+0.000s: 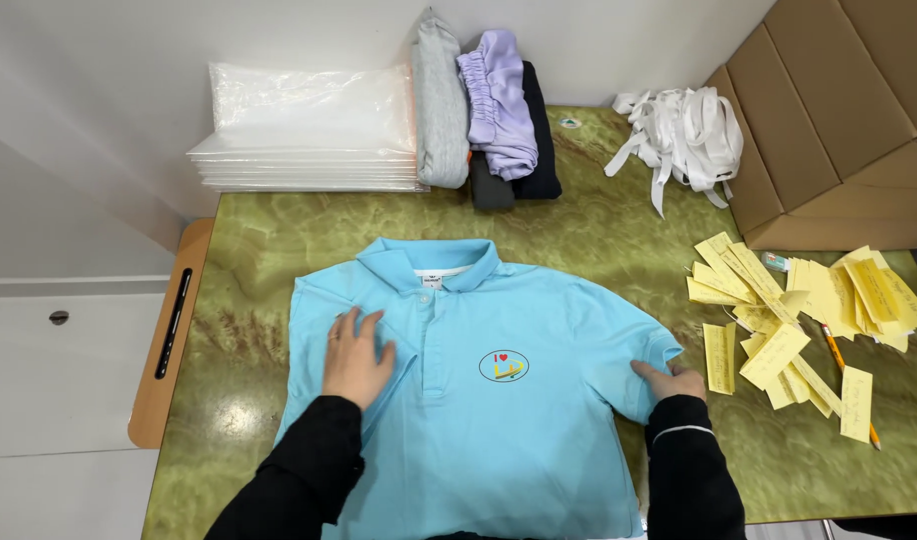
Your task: The person takes a gray sweatshirt, a pair of purple shorts, and a light blue polo shirt from a clothing rack. They fold each item by hand on a green table and place them into a neat stack alongside other folded garments.
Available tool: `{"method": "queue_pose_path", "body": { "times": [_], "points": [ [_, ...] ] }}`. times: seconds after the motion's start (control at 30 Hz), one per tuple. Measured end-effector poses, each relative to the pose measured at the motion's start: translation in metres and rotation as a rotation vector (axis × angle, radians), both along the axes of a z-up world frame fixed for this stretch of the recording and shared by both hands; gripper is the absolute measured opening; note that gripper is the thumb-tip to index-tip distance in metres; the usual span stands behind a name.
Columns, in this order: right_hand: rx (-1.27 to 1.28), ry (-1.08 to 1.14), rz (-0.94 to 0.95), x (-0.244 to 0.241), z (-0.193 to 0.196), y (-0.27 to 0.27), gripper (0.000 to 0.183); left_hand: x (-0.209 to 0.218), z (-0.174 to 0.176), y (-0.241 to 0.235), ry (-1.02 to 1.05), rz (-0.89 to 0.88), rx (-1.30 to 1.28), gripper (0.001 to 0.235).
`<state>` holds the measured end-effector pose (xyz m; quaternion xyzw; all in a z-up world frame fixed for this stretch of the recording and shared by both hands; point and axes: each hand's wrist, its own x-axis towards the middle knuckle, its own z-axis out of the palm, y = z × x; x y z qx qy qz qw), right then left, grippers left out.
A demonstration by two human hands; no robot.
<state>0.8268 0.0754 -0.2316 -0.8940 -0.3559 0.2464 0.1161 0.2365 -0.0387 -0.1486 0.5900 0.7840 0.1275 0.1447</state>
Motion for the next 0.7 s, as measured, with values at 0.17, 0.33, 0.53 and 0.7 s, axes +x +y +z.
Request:
{"method": "queue_pose_path", "body": {
  "times": [0.17,0.33,0.53,0.7],
  "points": [
    [0.332,0.045,0.120,-0.046,0.053,-0.014,0.052,0.100,0.057,0.028,-0.654,-0.075,-0.018,0.044],
    [0.608,0.078,0.371,-0.182,0.147,-0.063,0.045,0.159,0.078,0.038,-1.759,0.240,-0.485,0.090],
    [0.285,0.362,0.973,-0.247,0.146,-0.111,0.058,0.158,0.080,0.044,-1.758,0.695,-0.557,0.094],
    [0.322,-0.021,1.328,-0.217,0.104,-0.130,0.084,0.150,0.005,0.031,-1.466,0.558,-0.445,0.022]
  ]
}}
